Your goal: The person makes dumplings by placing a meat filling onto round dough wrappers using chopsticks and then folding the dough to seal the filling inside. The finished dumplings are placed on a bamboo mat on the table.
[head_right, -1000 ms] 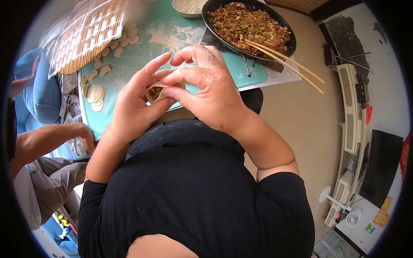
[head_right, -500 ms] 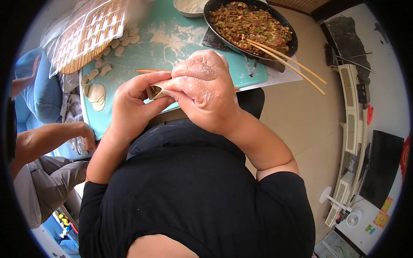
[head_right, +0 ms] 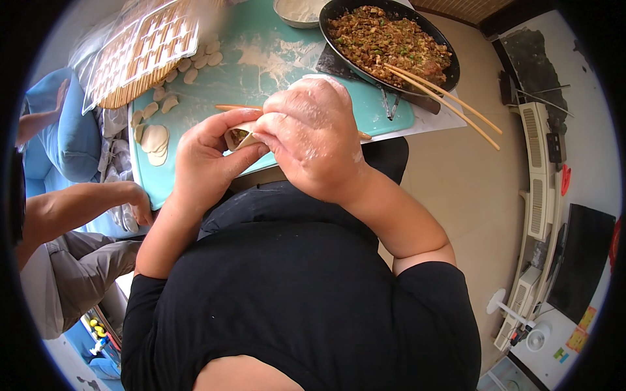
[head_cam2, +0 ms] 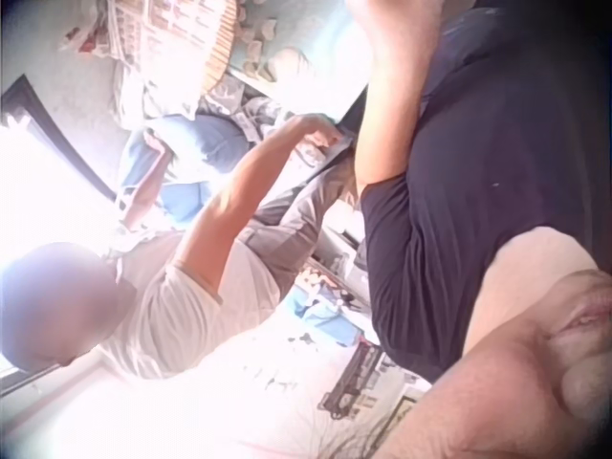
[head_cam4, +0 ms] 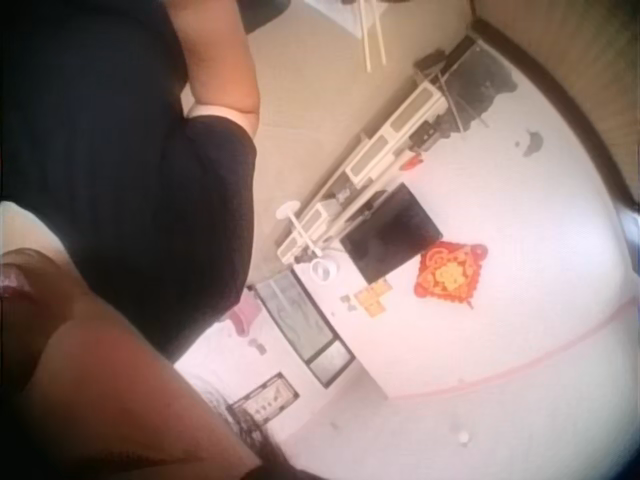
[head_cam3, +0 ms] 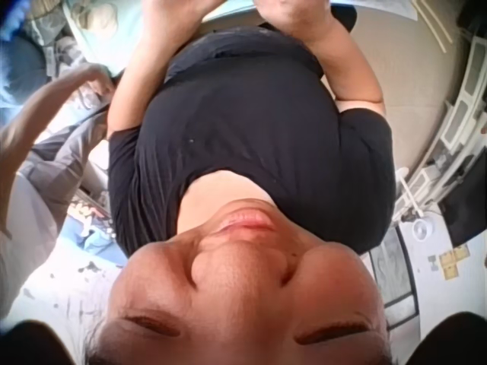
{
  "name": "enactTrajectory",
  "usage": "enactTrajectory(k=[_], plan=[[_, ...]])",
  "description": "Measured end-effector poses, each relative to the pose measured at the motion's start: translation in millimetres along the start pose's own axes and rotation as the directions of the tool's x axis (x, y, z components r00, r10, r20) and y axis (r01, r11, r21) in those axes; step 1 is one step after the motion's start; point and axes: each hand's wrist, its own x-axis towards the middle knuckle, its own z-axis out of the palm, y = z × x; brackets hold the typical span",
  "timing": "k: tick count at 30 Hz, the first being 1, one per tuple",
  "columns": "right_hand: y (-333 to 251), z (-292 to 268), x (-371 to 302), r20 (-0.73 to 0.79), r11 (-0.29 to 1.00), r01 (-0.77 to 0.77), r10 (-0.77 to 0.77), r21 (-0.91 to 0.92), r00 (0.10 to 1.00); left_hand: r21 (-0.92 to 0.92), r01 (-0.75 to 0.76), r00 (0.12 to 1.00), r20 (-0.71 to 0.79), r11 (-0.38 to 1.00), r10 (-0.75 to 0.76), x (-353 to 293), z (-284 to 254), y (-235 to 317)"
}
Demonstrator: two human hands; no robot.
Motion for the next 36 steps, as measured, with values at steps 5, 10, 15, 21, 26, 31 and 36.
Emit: enactTrajectory(k=[5, 10, 15, 21, 26, 31, 36], plan=[[-1, 1, 0, -0.012, 0.999, 0.015, -0.015, -0.047, 1.000, -0.106, 0.072, 0.997, 0.032, 0.992, -0.069, -1, 1, -4], [1, -8, -8, -0.047, 0.969, -0.209, 0.217, 0.132, 0.975, -0.494, 0.083, 0.996, 0.005, 0.866, -0.092, -1, 3, -4], [1, -6, -10, -0.003, 0.972, -0.189, 0.192, 0.141, 0.981, -0.480, 0.088, 0.996, 0.027, 0.873, -0.086, 1, 1, -2], [6, -10, -18, -0.029, 0.907, -0.352, 0.368, 0.229, 0.929, -0.489, 0.056, 0.997, -0.025, 0.870, -0.079, -2, 2, -3], [-5, -3, -22, 0.286, 0.746, -0.564, 0.487, 0.355, 0.825, -0.503, -0.034, 0.996, -0.091, 0.864, -0.013, -1, 5, -5], [-11, -5, -12, 0.264, 0.854, -0.470, 0.411, 0.223, 0.873, -0.278, -0.199, 0.971, -0.182, 0.940, 0.152, -2, 10, -14], [-10, 1, -11, 0.136, 0.943, -0.304, 0.286, 0.135, 0.949, 0.020, -0.249, 0.943, -0.222, 0.968, 0.247, -1, 9, -16]])
